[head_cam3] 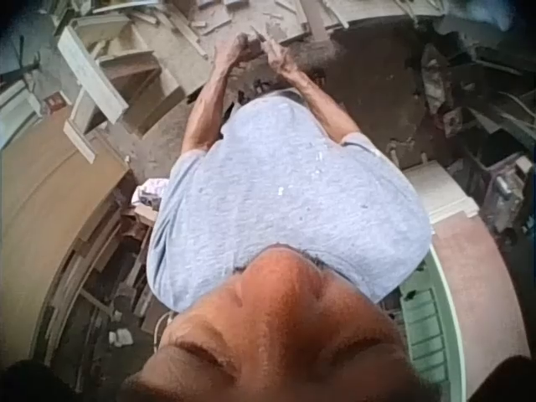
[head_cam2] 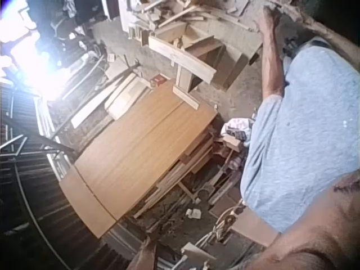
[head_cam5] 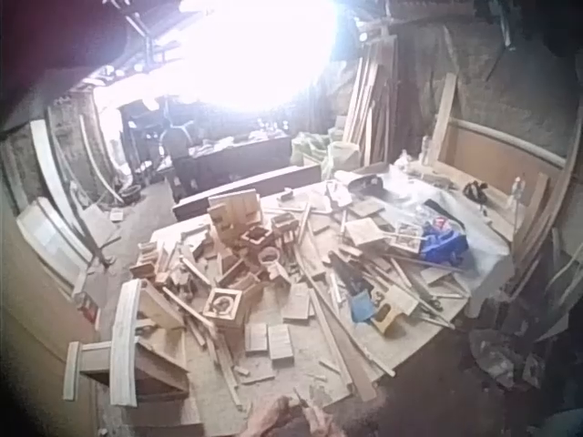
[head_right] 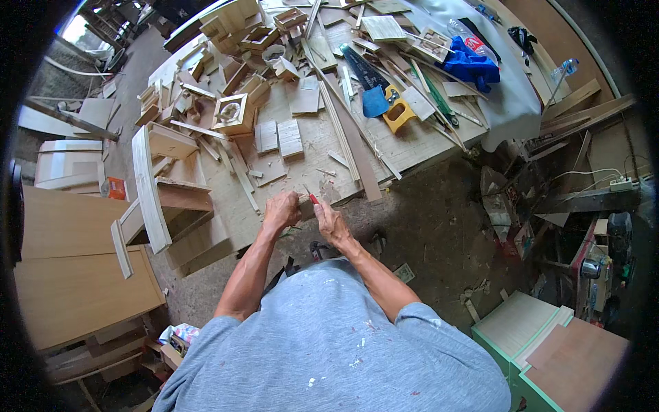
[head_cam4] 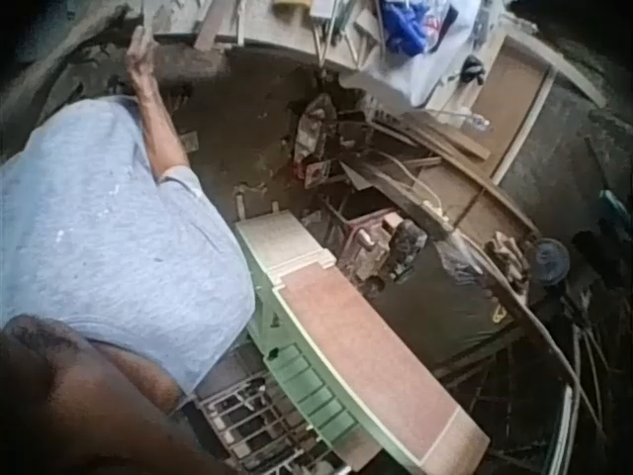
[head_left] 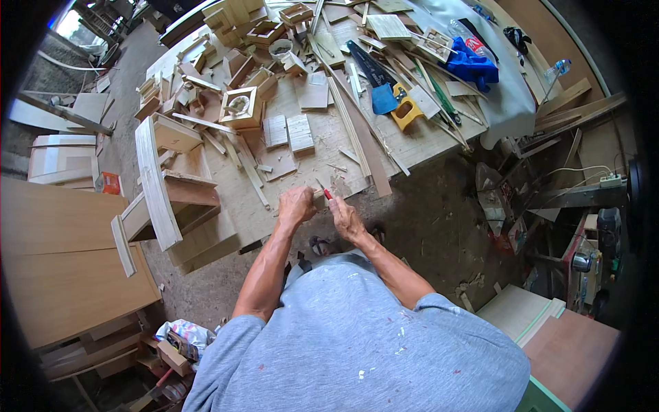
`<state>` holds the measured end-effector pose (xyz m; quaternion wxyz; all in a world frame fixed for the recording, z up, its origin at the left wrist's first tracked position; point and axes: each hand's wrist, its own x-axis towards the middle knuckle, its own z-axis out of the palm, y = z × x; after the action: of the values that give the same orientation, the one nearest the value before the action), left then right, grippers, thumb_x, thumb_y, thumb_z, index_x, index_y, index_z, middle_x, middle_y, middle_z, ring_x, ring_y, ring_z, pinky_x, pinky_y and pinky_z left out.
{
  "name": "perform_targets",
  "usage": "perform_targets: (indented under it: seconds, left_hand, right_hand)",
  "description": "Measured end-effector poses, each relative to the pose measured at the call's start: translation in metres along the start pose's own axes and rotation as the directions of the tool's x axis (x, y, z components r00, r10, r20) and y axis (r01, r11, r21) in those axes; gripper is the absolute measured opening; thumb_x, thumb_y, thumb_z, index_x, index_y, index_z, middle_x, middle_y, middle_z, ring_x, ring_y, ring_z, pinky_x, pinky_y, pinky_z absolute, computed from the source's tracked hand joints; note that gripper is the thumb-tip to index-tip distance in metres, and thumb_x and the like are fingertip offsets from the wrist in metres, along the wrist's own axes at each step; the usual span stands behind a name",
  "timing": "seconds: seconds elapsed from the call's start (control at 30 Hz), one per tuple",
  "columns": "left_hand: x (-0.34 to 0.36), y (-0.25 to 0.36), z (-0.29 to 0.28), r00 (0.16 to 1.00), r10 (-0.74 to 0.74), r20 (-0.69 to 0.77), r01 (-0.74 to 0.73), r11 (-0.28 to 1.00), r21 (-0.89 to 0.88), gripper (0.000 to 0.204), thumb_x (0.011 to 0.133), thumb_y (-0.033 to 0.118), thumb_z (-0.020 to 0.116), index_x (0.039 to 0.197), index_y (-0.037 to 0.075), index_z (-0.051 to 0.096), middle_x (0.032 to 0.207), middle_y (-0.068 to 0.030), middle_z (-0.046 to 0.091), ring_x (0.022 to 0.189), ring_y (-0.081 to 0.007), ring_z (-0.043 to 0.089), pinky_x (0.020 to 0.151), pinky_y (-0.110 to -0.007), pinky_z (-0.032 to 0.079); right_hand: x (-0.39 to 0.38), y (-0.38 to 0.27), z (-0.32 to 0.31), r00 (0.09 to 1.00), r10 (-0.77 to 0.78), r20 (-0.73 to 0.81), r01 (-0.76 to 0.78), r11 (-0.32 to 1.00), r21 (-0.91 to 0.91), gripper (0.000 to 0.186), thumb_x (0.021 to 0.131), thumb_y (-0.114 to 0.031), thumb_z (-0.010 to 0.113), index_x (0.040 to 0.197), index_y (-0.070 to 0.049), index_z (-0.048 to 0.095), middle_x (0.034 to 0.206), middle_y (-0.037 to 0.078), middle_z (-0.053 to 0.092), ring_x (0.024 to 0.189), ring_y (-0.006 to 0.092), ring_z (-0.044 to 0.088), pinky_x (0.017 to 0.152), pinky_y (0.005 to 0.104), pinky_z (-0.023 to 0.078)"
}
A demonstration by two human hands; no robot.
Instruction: The person marks a piece of wood with a pen, cuts it using a hand saw, rubs it with a sanding block, and trims its edges with a utility knife.
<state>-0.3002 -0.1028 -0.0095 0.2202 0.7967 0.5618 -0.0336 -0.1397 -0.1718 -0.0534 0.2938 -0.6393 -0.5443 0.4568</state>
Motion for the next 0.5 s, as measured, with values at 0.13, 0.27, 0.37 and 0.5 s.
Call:
perform_targets:
  seconds: [0.13,0.27,0.37,0.5]
  left_hand:
    - [0.004,-0.006,0.008,1.000,-0.002,0.015,0.002,0.999,-0.037,0.017,0.068,0.014,0.068,0.081,0.003,0.069,0.081,-0.0222,0.068,0.079,-0.0388,0.067,0.070,-0.047,0.054]
    - [0.004,-0.002,0.005,1.000,0.016,0.023,-0.015,1.000,-0.027,0.017,0.068,0.013,0.067,0.082,0.003,0.068,0.084,-0.0230,0.068,0.081,-0.0388,0.067,0.071,-0.047,0.054]
    - [0.005,0.000,-0.002,0.999,-0.020,0.031,0.020,1.000,-0.004,0.018,0.068,0.013,0.068,0.083,0.003,0.068,0.085,-0.0227,0.068,0.083,-0.0386,0.067,0.072,-0.047,0.053]
    - [0.003,0.002,-0.002,1.000,-0.004,0.024,0.004,1.000,-0.017,0.017,0.068,0.013,0.067,0.083,0.005,0.068,0.085,-0.0212,0.068,0.083,-0.0385,0.067,0.072,-0.048,0.053]
  right_hand:
    - [-0.013,0.028,0.016,0.999,0.052,0.007,-0.052,0.998,-0.027,0.044,0.101,-0.040,0.032,0.107,-0.001,0.051,0.090,0.034,0.059,0.091,0.0543,0.055,0.073,0.0590,0.042]
    - [-0.024,0.041,0.013,0.996,0.087,0.025,-0.086,0.996,-0.037,0.045,0.101,-0.042,0.031,0.098,-0.001,0.050,0.090,0.034,0.059,0.091,0.0550,0.054,0.074,0.0582,0.041]
    - [-0.025,0.024,0.008,0.995,0.070,-0.066,-0.064,0.995,0.083,0.045,0.102,-0.041,0.033,0.098,0.000,0.051,0.086,0.034,0.058,0.091,0.0537,0.054,0.073,0.0565,0.041]
    - [-0.017,0.010,0.019,0.995,0.040,-0.089,-0.040,0.999,0.009,0.045,0.102,-0.041,0.033,0.099,0.000,0.052,0.087,0.034,0.058,0.090,0.0530,0.055,0.076,0.0567,0.042]
